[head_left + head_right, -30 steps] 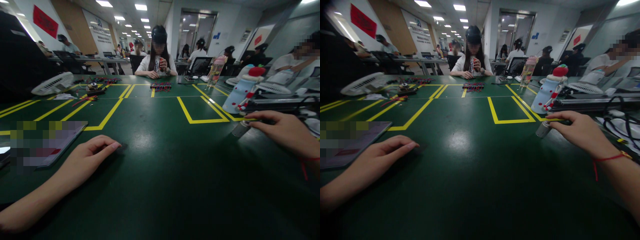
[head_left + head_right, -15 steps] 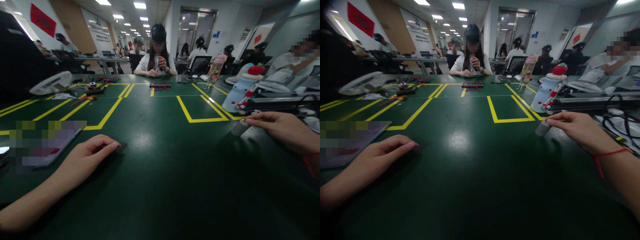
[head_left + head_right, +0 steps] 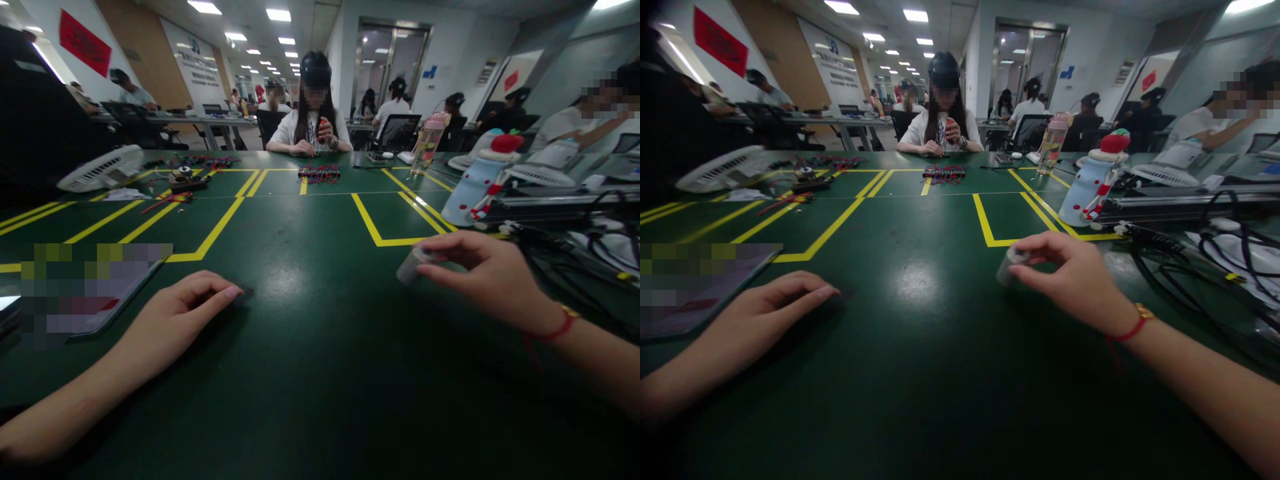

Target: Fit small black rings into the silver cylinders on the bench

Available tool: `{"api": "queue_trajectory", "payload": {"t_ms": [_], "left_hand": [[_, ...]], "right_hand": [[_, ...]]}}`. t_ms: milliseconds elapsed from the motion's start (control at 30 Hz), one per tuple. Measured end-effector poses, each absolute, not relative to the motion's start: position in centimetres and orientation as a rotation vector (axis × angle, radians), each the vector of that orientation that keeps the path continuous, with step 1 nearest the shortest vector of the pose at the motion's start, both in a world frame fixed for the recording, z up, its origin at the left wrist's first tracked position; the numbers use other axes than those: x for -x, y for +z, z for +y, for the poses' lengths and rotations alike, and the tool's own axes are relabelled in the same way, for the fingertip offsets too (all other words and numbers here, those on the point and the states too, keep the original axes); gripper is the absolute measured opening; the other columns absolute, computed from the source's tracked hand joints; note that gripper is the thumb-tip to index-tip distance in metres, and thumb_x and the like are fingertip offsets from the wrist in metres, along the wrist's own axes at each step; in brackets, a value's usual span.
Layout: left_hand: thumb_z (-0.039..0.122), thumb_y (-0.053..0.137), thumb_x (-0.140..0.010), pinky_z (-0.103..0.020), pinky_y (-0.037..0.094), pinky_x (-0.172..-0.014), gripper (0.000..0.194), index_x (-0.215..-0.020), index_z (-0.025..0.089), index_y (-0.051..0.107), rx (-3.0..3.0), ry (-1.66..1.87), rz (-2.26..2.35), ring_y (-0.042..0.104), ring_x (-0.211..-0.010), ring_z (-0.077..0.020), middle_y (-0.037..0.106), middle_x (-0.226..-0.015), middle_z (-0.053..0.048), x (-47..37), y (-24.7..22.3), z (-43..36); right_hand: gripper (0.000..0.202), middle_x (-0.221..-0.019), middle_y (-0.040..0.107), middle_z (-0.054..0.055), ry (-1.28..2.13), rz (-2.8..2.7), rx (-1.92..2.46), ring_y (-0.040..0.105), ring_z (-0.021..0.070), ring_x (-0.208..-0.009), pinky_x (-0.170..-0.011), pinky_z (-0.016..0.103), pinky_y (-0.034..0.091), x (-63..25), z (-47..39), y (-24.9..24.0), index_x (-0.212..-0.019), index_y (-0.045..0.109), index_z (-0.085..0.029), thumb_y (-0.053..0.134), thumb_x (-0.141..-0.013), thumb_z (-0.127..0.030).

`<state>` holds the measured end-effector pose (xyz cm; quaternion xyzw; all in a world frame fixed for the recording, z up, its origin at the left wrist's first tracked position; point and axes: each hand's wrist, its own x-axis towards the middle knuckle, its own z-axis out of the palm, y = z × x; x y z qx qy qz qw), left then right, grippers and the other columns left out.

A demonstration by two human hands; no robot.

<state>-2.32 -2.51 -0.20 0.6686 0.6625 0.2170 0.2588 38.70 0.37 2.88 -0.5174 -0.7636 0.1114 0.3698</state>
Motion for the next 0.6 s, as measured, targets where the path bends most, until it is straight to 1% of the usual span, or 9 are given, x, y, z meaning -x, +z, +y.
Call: {"api": "queue_trajectory", "payload": {"t_ms": [67,133,267,333,400,467,533,600], "left_hand": [[0.056,0.051,-0.086,-0.030,0.039,-0.086,0.033,-0.097,0.027,0.064,-1.817,0.592,1.816,0.058,-0.098,-0.0209,0.063,-0.105,0.002,2.3,-0.2,-2.5],[0.056,0.051,-0.086,-0.030,0.039,-0.085,0.034,-0.097,0.026,0.064,-1.812,0.583,1.839,0.059,-0.098,-0.0216,0.064,-0.105,0.002,2.3,0.0,-2.5],[0.057,0.050,-0.086,-0.031,0.041,-0.081,0.039,-0.099,0.024,0.064,-1.735,0.545,1.882,0.061,-0.093,-0.0230,0.068,-0.099,0.001,1.5,0.8,-2.4],[0.057,0.051,-0.085,-0.031,0.043,-0.077,0.040,-0.102,0.023,0.065,-1.690,0.569,1.866,0.062,-0.090,-0.0226,0.069,-0.096,0.001,0.3,1.4,-2.2],[0.054,0.052,-0.086,-0.030,0.043,-0.073,0.038,-0.107,0.025,0.064,-1.731,0.625,1.778,0.062,-0.087,-0.0212,0.069,-0.098,-0.001,-1.6,2.0,-2.2],[0.049,0.056,-0.085,-0.028,0.044,-0.070,0.032,-0.107,0.027,0.067,-1.911,0.691,1.585,0.061,-0.083,-0.0186,0.066,-0.101,-0.001,-4.3,2.5,-2.3],[0.044,0.057,-0.086,-0.027,0.045,-0.068,0.027,-0.107,0.031,0.069,-2.026,0.721,1.413,0.060,-0.084,-0.0170,0.063,-0.104,0.000,-7.2,3.0,-2.4],[0.037,0.060,-0.086,-0.027,0.045,-0.072,0.020,-0.101,0.031,0.072,-2.083,0.754,1.299,0.059,-0.088,-0.0161,0.063,-0.102,0.000,-9.5,3.4,-2.3]], "right_hand": [[0.029,-0.102,0.069,0.005,0.402,-2.111,1.104,0.065,0.0139,-0.090,-0.082,0.028,0.053,-35.3,-0.6,2.6,-0.099,0.067,-0.018,0.070,-0.074,-0.032],[0.024,-0.103,0.068,0.003,0.504,-2.193,0.961,0.064,0.0131,-0.092,-0.084,0.027,0.053,-32.7,-1.2,2.2,-0.097,0.065,-0.020,0.068,-0.075,-0.028],[0.021,-0.105,0.066,0.002,0.622,-2.227,0.865,0.063,0.0112,-0.094,-0.086,0.026,0.051,-30.8,-1.5,1.2,-0.098,0.061,-0.021,0.065,-0.078,-0.026],[0.031,-0.109,0.064,0.002,0.658,-2.212,0.887,0.062,0.0115,-0.097,-0.088,0.027,0.051,-30.9,-1.4,0.6,-0.106,0.058,-0.022,0.066,-0.077,-0.028],[0.050,-0.115,0.062,0.003,0.718,-2.173,0.932,0.061,0.0122,-0.100,-0.090,0.028,0.050,-31.1,-1.4,0.0,-0.119,0.050,-0.024,0.070,-0.074,-0.031],[0.064,-0.117,0.060,0.004,0.795,-2.134,0.965,0.060,0.0127,-0.103,-0.092,0.029,0.050,-31.2,-1.4,-0.6,-0.125,0.041,-0.024,0.073,-0.070,-0.032],[0.062,-0.115,0.060,0.003,0.859,-2.114,0.970,0.060,0.0123,-0.103,-0.092,0.029,0.051,-31.1,-1.3,-1.0,-0.124,0.040,-0.025,0.073,-0.071,-0.030],[0.057,-0.113,0.061,0.003,0.891,-2.104,0.963,0.061,0.0116,-0.102,-0.090,0.028,0.051,-31.0,-1.2,-1.2,-0.121,0.042,-0.025,0.071,-0.073,-0.027]]}}
